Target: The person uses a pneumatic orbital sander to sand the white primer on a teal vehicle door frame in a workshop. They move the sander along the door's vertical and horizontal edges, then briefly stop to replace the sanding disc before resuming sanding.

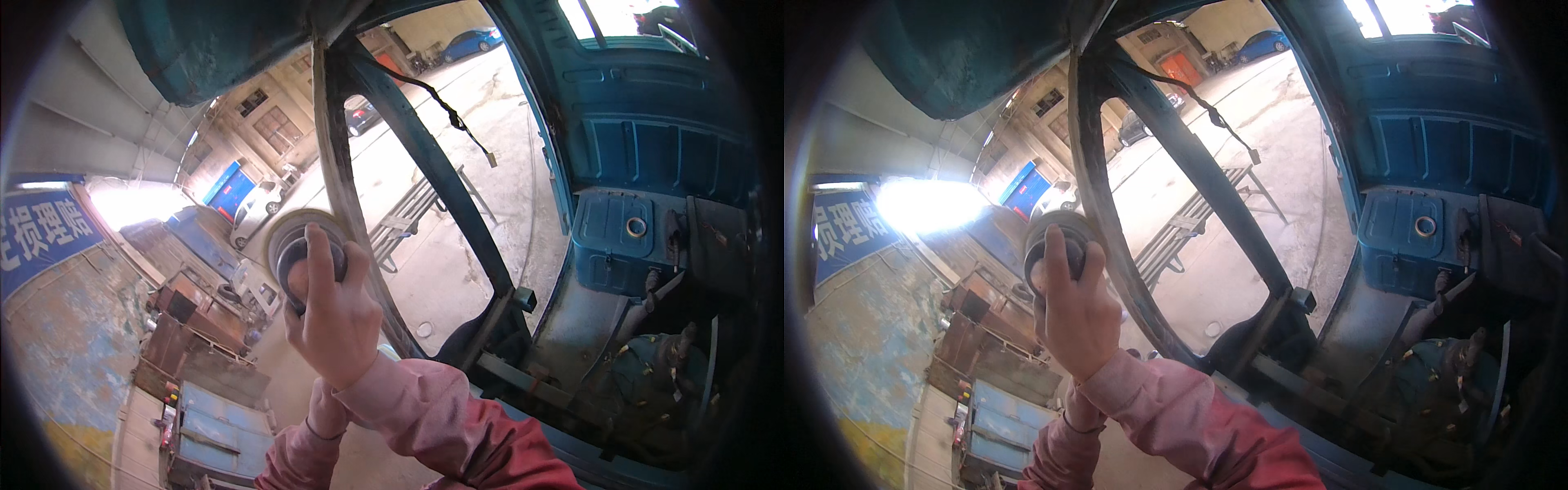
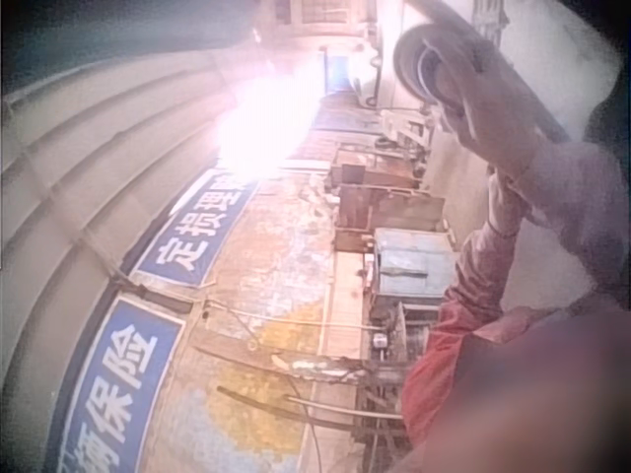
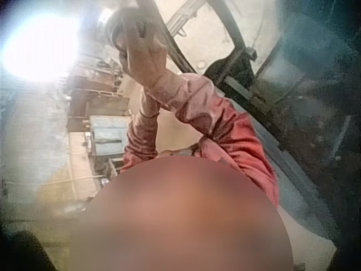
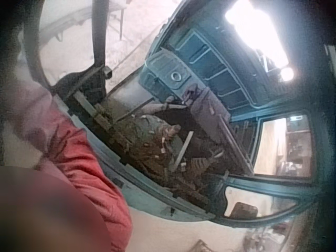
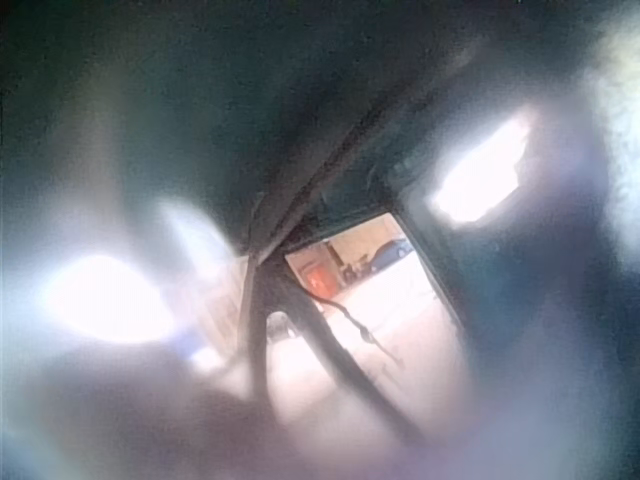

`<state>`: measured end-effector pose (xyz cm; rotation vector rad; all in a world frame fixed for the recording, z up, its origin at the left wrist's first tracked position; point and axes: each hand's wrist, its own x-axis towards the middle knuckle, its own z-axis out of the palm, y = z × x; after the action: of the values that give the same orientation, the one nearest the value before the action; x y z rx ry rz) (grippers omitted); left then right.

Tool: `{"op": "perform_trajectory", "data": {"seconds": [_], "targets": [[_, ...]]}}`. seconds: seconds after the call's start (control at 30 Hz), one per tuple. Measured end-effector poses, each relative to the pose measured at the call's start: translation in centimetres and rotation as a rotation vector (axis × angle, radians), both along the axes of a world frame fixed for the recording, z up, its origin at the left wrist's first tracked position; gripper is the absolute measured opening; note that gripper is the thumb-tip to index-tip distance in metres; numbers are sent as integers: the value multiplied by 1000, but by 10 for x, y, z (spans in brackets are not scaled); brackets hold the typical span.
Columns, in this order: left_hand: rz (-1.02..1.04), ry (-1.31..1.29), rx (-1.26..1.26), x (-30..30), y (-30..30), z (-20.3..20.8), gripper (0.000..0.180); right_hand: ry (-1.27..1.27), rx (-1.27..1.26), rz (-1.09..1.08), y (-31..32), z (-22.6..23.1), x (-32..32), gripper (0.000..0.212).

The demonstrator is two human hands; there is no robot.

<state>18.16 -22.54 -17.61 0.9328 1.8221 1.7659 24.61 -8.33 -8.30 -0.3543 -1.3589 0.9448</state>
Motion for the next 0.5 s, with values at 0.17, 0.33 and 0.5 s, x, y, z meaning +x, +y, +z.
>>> {"op": "perform_trajectory", "data": {"seconds": [0.17,0.33,0.5], "targets": [[120,-24,86,6,10,6,58,11,10,-9,3,8,-2,99],[16,-63,22,6,10,24,56,10,22,-27,7,17,-2,98],[30,-53,39,3,18,29,56,23,37,-48,11,25,-2,96]]}}
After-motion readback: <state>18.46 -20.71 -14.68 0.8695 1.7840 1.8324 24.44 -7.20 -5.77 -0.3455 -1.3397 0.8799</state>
